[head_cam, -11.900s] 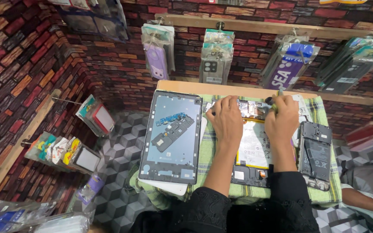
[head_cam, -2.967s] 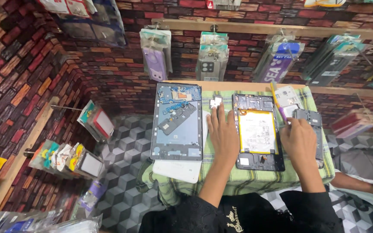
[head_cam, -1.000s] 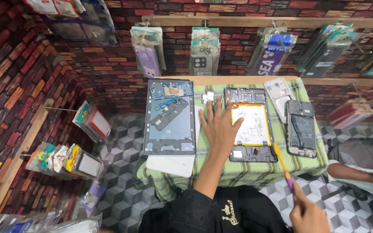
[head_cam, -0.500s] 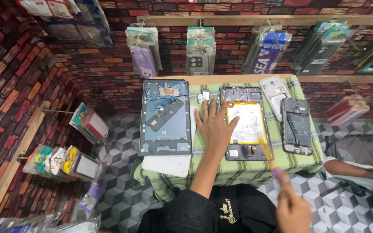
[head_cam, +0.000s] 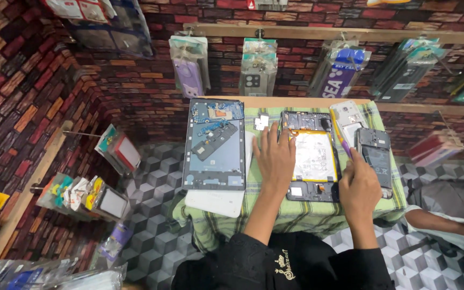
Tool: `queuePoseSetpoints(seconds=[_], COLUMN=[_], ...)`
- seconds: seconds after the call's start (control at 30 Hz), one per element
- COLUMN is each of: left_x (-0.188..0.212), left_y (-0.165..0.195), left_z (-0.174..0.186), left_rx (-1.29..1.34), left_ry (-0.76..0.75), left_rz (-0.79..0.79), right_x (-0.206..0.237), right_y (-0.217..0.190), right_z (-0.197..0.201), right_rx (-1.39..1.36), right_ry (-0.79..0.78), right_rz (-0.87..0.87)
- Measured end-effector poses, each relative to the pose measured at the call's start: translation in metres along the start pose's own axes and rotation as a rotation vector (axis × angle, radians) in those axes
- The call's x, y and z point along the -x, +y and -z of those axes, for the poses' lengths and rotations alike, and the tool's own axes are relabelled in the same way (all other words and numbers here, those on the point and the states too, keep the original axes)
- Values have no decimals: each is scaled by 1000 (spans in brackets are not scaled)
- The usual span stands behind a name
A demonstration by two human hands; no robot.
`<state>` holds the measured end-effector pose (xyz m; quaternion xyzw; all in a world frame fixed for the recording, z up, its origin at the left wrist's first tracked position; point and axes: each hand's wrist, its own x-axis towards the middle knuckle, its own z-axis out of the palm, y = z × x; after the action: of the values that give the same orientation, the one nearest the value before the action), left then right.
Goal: The person uses a screwdriver to loosen and remove screws from a disassembled tablet. They then use a plastic pry tool to lift and disconnect internal components, including the battery connector, while working on a table covered with a green cloth.
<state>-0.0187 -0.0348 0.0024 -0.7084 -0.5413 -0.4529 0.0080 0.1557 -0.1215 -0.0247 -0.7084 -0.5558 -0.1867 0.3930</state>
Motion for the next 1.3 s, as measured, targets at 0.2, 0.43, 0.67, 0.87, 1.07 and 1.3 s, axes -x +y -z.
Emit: queuePoseSetpoints(seconds=[0.2,0.43,0.67,0.87,1.07,1.3], left_x=[-17,-81,-114,-118,-115,-108], left_y=[-4,-92,-166,-184,-184,-183], left_z=[58,133,120,115,116,117], left_rx=[188,-254,-576,-523,-432,-366], left_ry=[99,-68,-367,-361,-273,-212], left_rz=[-94,-65,-236,-236,-378,-476], right_x=[3,3,2,3,3,2], right_y=[-2,-9,-12,-12,-14,-12], right_z=[5,6,4,4,6,6], right_rx=[-25,-9,-42,-52,-42,-47], right_ry=[-36,-90,-71,-60,-70,-53], right_rz=[-59,-148,-131,-128,-137,-120])
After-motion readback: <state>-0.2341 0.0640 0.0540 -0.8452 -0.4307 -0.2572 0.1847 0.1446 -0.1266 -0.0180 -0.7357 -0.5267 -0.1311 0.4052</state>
